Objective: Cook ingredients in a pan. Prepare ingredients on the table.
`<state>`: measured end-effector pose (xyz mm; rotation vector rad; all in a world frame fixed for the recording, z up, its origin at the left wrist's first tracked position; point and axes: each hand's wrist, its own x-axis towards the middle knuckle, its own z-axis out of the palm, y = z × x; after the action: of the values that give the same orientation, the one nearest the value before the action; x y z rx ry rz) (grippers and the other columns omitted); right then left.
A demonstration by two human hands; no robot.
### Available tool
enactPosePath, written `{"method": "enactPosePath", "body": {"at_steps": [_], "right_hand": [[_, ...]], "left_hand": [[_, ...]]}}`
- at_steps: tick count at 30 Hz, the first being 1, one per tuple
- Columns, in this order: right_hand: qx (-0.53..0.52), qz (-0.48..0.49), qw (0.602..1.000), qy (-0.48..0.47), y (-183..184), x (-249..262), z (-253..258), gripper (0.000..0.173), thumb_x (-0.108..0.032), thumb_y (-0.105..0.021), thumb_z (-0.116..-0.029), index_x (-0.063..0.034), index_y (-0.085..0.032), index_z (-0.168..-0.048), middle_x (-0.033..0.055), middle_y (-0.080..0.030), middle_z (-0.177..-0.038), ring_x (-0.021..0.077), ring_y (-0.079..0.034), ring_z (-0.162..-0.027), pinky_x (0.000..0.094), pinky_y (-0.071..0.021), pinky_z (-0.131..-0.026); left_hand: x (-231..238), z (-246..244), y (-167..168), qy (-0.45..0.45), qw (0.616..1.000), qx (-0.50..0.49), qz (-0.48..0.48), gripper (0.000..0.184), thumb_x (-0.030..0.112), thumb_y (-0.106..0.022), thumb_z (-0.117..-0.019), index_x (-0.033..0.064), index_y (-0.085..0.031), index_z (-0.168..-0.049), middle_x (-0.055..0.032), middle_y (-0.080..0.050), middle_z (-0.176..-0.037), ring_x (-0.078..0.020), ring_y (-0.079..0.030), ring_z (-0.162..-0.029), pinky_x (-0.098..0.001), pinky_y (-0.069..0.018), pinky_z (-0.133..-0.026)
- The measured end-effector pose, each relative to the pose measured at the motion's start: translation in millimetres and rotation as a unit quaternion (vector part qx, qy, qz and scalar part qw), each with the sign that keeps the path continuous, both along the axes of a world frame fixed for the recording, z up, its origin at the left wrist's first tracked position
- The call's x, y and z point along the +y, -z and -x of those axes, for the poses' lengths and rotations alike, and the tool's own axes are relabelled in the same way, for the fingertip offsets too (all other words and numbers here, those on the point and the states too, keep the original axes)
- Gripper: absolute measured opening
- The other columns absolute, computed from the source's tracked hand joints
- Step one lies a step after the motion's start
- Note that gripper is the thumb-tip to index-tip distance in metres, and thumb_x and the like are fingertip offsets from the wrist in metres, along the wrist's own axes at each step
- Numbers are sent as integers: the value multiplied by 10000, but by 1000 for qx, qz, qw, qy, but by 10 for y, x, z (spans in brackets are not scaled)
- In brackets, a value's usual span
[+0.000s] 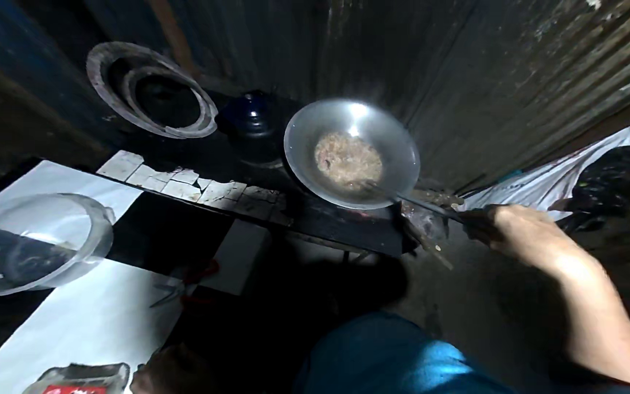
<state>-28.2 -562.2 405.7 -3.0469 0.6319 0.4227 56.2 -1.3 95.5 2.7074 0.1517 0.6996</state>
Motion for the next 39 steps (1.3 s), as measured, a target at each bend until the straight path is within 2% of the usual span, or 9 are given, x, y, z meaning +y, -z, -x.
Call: {"method": "enactPosePath", "body": {"at_steps": [2, 5, 10, 13, 20, 25, 29, 32, 39], "right_hand": [[19, 18, 1000, 9, -36, 46, -24, 237, -219, -656, -979, -195, -737, -1201, 188, -733, -1018, 441, -700, -940, 685, -518, -762], [24, 13, 996, 83, 351, 162, -411, 240, -213, -618, -999, -106, -725, -1185, 244, -710, -1101, 477, -667, -1063, 685, -498, -843], [-36, -39, 993, 106, 727, 76, -805, 249, -215, -639, -986, -147, -728, -1209, 211, -729, -1071, 444, -690, -1023, 670, -520, -830], [-24, -57, 992, 113, 891, 183, -882, 251, -203, -634, -982, -55, -709, -1170, 244, -710, -1112, 460, -675, -1072, 677, -510, -878], [31, -22, 994, 101, 507, 221, -609, 274, -215, -616, -996, -102, -706, -1229, 248, -700, -1151, 470, -661, -1101, 676, -503, -872], [24, -26, 993, 115, 900, 325, -907, 273, -216, -576, -1017, -56, -694, -1204, 236, -698, -1172, 445, -668, -1118, 649, -517, -898], [22, -12, 996, 82, 681, 281, -565, 290, -240, -615, -992, -123, -707, -1241, 245, -703, -1153, 476, -668, -1085, 699, -511, -852], [-6, 6, 997, 78, 669, 124, -586, 287, -237, -648, -988, -28, -698, -1179, 318, -686, -1111, 548, -651, -1062, 748, -488, -833], [-39, -39, 998, -2, 1096, 224, -711, 347, -175, -601, -1022, -93, -639, -1357, 367, -658, -1149, 611, -619, -1074, 793, -455, -849]], "left_hand": [[-37, 6, -43, 0, 1000, 8, -3, 314, 176, -462, -1046, -59, -670, -1032, -287, -666, -1098, -476, -587, -1171, -619, -346, -1104], [-63, 3, -65, 1, 1000, 13, -18, 322, 189, -474, -1047, -58, -681, -1058, -293, -668, -1114, -485, -590, -1176, -626, -345, -1106], [22, -4, 16, -4, 999, 37, -11, 330, 213, -475, -1049, -29, -692, -1106, -273, -662, -1192, -473, -571, -1219, -622, -336, -1120], [28, -28, 21, -13, 1000, 27, -10, 308, 197, -474, -1044, -12, -696, -1084, -252, -676, -1139, -452, -591, -1178, -621, -349, -1098], [-31, -15, -53, -30, 998, 50, -22, 304, 202, -468, -1040, -20, -675, -1064, -261, -663, -1150, -458, -573, -1207, -613, -328, -1122], [35, -12, -12, -28, 999, 37, -27, 279, 174, -481, -1024, -18, -682, -1029, -245, -672, -1098, -438, -590, -1165, -601, -347, -1095], [18, 0, -68, -19, 998, 59, -26, 304, 208, -475, -1041, -14, -679, -1084, -258, -664, -1156, -464, -575, -1202, -628, -338, -1114], [-55, 40, -222, -14, 997, 77, -18, 354, 236, -471, -1051, -30, -684, -1149, -287, -655, -1211, -498, -563, -1229, -660, -336, -1115], [-132, -16, -357, -18, 998, 61, 2, 265, 133, -505, -1015, -44, -696, -1065, -238, -695, -1112, -439, -623, -1154, -626, -347, -1133]]}}
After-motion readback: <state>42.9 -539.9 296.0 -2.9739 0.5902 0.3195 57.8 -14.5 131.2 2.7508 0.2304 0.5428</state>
